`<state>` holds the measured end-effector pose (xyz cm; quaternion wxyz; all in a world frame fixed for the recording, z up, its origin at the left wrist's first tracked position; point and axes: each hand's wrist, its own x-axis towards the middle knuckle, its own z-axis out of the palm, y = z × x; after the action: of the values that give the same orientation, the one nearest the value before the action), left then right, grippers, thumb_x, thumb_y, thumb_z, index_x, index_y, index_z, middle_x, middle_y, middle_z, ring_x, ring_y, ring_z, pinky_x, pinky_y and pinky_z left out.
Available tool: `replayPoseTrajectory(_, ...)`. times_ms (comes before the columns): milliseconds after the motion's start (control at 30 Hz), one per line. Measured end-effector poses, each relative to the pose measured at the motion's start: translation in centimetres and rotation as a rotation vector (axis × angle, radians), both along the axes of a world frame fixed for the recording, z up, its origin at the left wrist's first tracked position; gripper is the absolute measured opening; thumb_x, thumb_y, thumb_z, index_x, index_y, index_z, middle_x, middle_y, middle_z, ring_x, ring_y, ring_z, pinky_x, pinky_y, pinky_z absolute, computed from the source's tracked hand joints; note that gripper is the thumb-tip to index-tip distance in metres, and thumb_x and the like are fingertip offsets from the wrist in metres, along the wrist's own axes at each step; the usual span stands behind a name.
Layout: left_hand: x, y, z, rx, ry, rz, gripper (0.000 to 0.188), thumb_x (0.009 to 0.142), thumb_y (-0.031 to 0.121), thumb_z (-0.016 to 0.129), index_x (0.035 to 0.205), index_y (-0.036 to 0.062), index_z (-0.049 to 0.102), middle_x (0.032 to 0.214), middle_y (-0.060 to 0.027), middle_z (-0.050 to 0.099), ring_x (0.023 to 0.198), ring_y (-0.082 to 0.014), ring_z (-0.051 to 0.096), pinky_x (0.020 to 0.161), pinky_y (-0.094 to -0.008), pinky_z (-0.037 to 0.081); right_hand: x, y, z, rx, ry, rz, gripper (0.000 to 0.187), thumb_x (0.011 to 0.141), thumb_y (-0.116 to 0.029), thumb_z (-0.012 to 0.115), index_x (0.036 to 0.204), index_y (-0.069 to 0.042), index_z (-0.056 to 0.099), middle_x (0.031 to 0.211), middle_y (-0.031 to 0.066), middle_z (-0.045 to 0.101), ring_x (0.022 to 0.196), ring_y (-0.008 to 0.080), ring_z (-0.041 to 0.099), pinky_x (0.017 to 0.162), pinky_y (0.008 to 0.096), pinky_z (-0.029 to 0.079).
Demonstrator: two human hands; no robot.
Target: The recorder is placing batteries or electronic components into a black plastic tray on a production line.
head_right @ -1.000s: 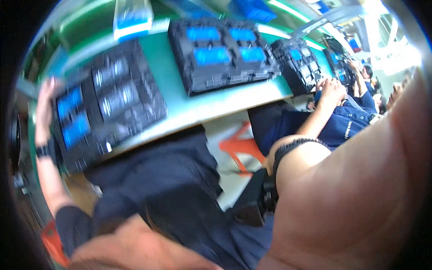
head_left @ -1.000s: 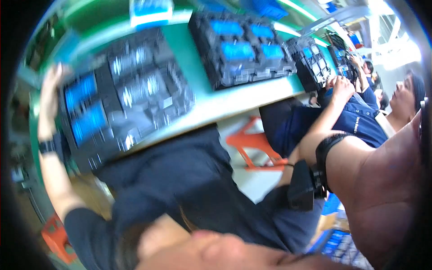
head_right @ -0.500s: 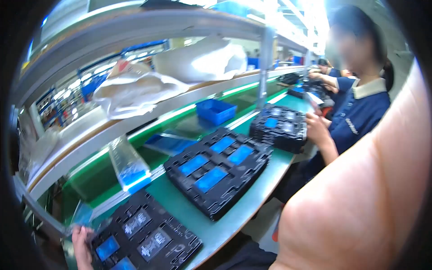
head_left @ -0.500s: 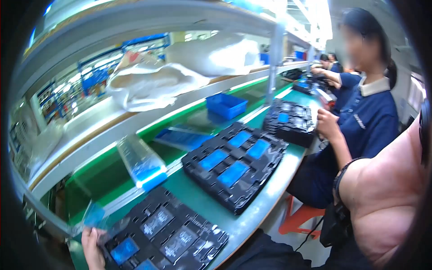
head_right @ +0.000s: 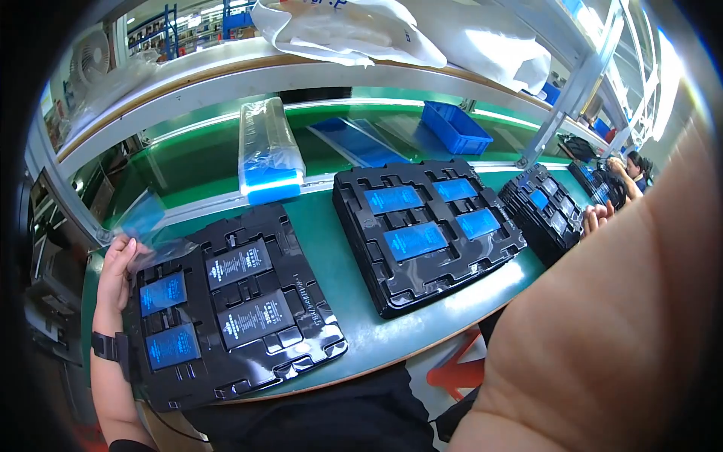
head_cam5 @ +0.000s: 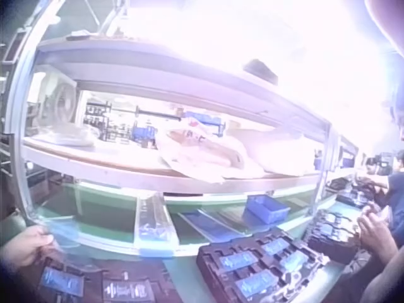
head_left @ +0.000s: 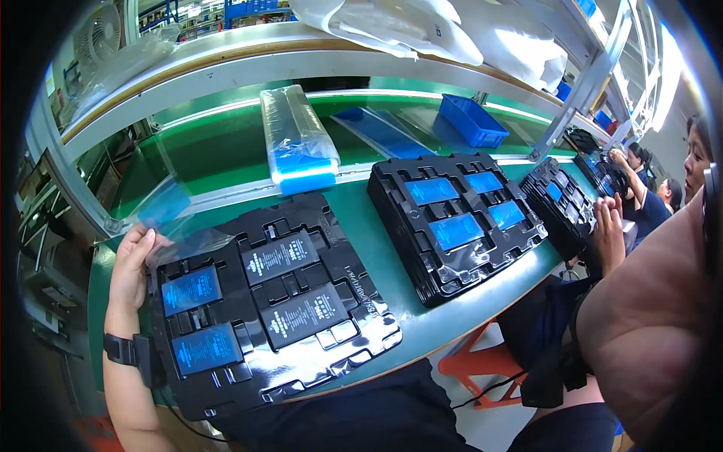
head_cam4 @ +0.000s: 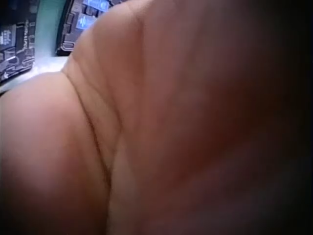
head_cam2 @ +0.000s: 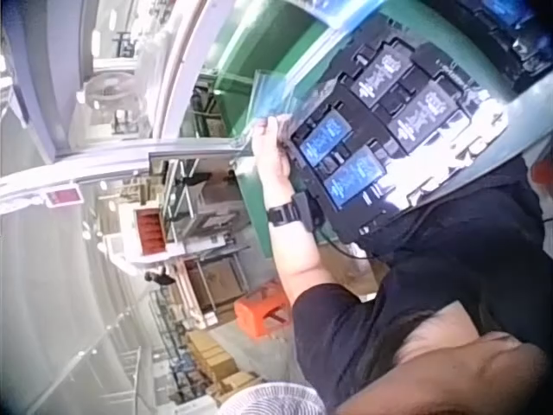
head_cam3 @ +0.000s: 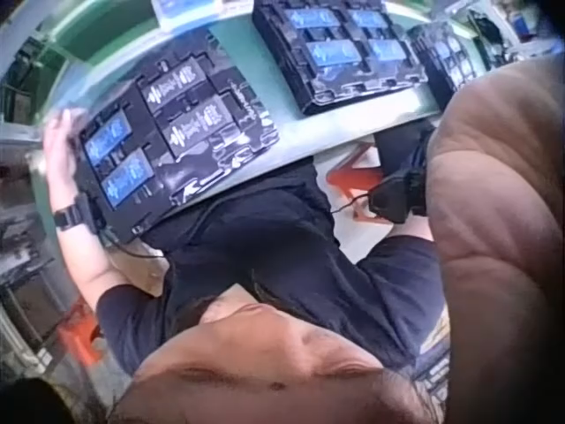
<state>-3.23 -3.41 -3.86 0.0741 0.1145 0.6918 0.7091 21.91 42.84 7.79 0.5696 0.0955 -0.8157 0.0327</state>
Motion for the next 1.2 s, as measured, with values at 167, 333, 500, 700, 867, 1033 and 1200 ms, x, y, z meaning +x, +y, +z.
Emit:
replayPoseTrajectory(167,0.0,-0.1,-0.2,-0.026,0.083,-0.004,0.018,0.089,0.022,0.056,0.097,0.0058,0.053,0.086,-0.0040,0.062,0.082,-0.0108,0.058,0.078,-0.0247,0.043,1.6,-3.4,-0.1,-0.121,0.034,0.069,0.080,0.081,-0.060,0.048,0.128,0.004,0.035,0.130,0.0256,0.035,0.116,0.0417,0.038,0.097,0.0527,0.030)
replayPoseTrajectory(333,-0.2,0.1,-0.4,0.013,0.037,-0.015,0.023,0.088,0.024,0.059,0.101,0.0052,0.055,0.087,-0.0045,0.063,0.082,-0.0119,0.059,0.079,-0.0256,0.043,0.5,-5.7,0.2,-0.184,0.126,0.203,0.085,0.081,-0.063,0.047,0.130,0.005,0.033,0.132,0.0274,0.033,0.119,0.0437,0.037,0.099,0.0544,0.028)
replayPoseTrajectory(500,0.3,0.1,-0.5,0.020,0.060,-0.027,0.028,0.087,0.028,0.060,0.104,0.0056,0.054,0.090,-0.0052,0.064,0.085,-0.0110,0.059,0.075,-0.0222,0.040,-0.1,-8.8,1.8,-0.199,0.252,0.307,0.089,0.081,-0.065,0.046,0.132,0.006,0.031,0.135,0.0293,0.032,0.122,0.0457,0.035,0.101,0.0562,0.027)
replayPoseTrajectory(700,-0.1,0.0,-0.3,-0.005,0.111,-0.044,0.026,0.088,0.027,0.058,0.097,0.0034,0.054,0.088,-0.0065,0.063,0.082,-0.0110,0.056,0.076,-0.0237,0.040,-1.6,-10.0,-3.5,-0.115,-0.496,0.537,0.051,0.074,-0.022,0.070,0.118,-0.002,0.053,0.115,0.0176,0.055,0.106,0.0338,0.053,0.093,0.0421,0.039)
replayPoseTrajectory(867,-0.4,0.4,-0.1,-0.014,0.160,-0.044,0.022,0.088,0.024,0.056,0.094,0.0037,0.054,0.085,-0.0057,0.062,0.083,-0.0130,0.057,0.080,-0.0259,0.042,-2.0,-12.3,-12.1,-0.377,-0.657,0.528,0.050,0.083,-0.027,0.062,0.125,-0.004,0.049,0.131,0.0169,0.043,0.121,0.0340,0.040,0.101,0.0424,0.032)
replayPoseTrajectory(1033,-0.1,-0.1,-1.3,0.073,0.148,-0.047,0.010,0.088,0.017,0.057,0.093,0.0080,0.054,0.087,-0.0071,0.065,0.084,-0.0160,0.060,0.082,-0.0271,0.043,-1.6,-12.3,-13.5,-0.526,-0.662,0.572,0.045,0.085,-0.025,0.059,0.127,-0.010,0.050,0.138,0.0153,0.037,0.126,0.0314,0.036,0.104,0.0406,0.028)
replayPoseTrajectory(1200,0.5,0.7,-1.3,0.129,0.102,-0.061,0.014,0.089,0.021,0.056,0.096,0.0095,0.050,0.096,-0.0079,0.065,0.093,-0.0176,0.059,0.084,-0.0303,0.042,-0.6,-11.7,-14.0,-0.481,-0.608,0.508,0.039,0.087,-0.027,0.057,0.121,-0.008,0.055,0.135,0.0190,0.039,0.123,0.0349,0.040,0.101,0.0424,0.033)
